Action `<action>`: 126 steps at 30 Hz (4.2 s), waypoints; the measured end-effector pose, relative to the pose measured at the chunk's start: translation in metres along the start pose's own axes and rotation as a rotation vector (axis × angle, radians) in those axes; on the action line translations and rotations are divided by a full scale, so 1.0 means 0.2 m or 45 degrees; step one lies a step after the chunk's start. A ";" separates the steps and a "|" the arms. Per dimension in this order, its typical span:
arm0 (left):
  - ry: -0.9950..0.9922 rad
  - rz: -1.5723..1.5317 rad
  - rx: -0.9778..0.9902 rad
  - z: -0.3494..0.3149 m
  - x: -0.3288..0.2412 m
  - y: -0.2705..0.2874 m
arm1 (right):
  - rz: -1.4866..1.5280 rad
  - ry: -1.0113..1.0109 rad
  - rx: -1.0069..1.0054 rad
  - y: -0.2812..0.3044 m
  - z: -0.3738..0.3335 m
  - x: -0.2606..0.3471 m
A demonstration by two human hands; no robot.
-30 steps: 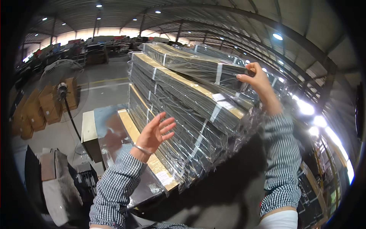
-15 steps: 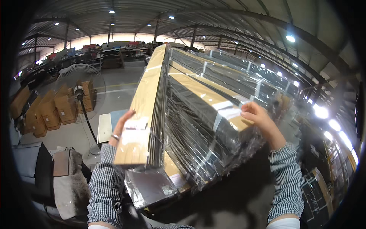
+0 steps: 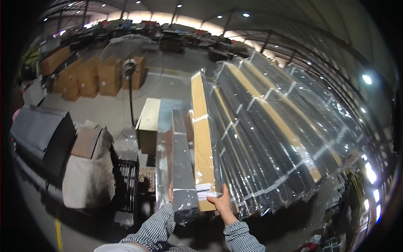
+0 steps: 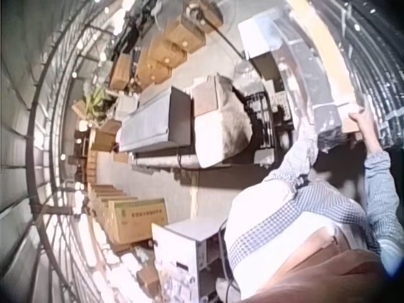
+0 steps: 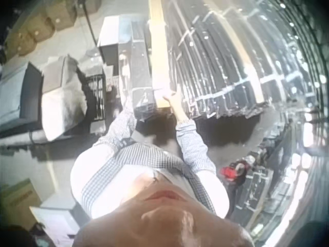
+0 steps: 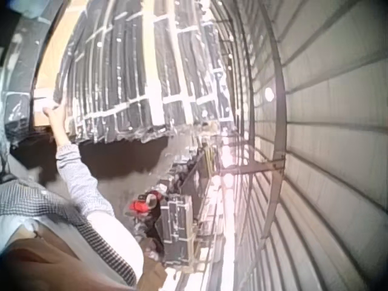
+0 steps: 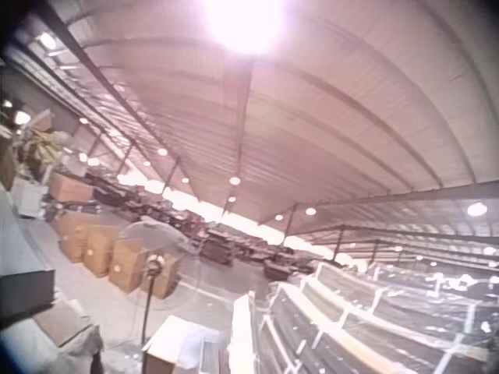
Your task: The recorder is moving long, flat, wrapped construction or building materials from a stack onto a conveyor or table.
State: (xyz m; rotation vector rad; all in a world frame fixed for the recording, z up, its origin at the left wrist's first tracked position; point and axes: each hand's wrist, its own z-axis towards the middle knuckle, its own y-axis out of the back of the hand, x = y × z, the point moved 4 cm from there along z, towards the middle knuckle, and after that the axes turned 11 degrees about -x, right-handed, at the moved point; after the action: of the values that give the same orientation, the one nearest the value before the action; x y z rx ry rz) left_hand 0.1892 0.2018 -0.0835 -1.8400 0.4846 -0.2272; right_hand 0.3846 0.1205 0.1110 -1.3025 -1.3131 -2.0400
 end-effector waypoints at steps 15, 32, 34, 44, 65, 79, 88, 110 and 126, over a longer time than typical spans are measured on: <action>0.849 1.242 -0.474 -0.60 0.42 0.76 | -0.993 0.359 0.303 0.29 -0.93 -0.68; 0.486 1.048 -0.882 -0.94 0.38 0.64 | -0.480 0.536 0.689 0.19 -0.86 -0.68; 0.539 0.876 -0.981 -1.05 0.40 0.60 | -0.535 0.488 0.915 0.19 -0.81 -0.48; -0.108 0.484 -1.199 -1.22 -0.04 0.55 | -0.377 1.192 0.920 -0.33 -0.58 -0.06; -0.329 -0.021 -1.057 -1.03 -0.71 0.53 | -0.553 1.113 0.935 -0.92 -0.50 0.38; -0.254 -0.370 -0.787 -0.99 -0.98 0.60 | -0.560 1.275 1.018 -1.34 -0.50 0.42; -0.688 -0.186 -1.225 -0.79 -1.47 0.55 | 0.110 1.446 0.192 -1.19 -0.31 1.05; 0.316 0.847 0.609 -0.38 0.49 -1.67 | -0.893 0.489 -0.576 1.70 0.14 1.08; 0.288 0.092 0.347 -0.34 0.02 -1.03 | 0.757 -0.455 0.371 0.58 -0.01 0.37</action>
State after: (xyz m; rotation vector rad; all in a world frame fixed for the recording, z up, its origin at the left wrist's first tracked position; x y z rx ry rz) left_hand 0.2101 0.1925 0.1325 -1.5351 0.6428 -0.4336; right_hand 0.4292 0.0734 0.2314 -1.7073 -1.1204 -1.2096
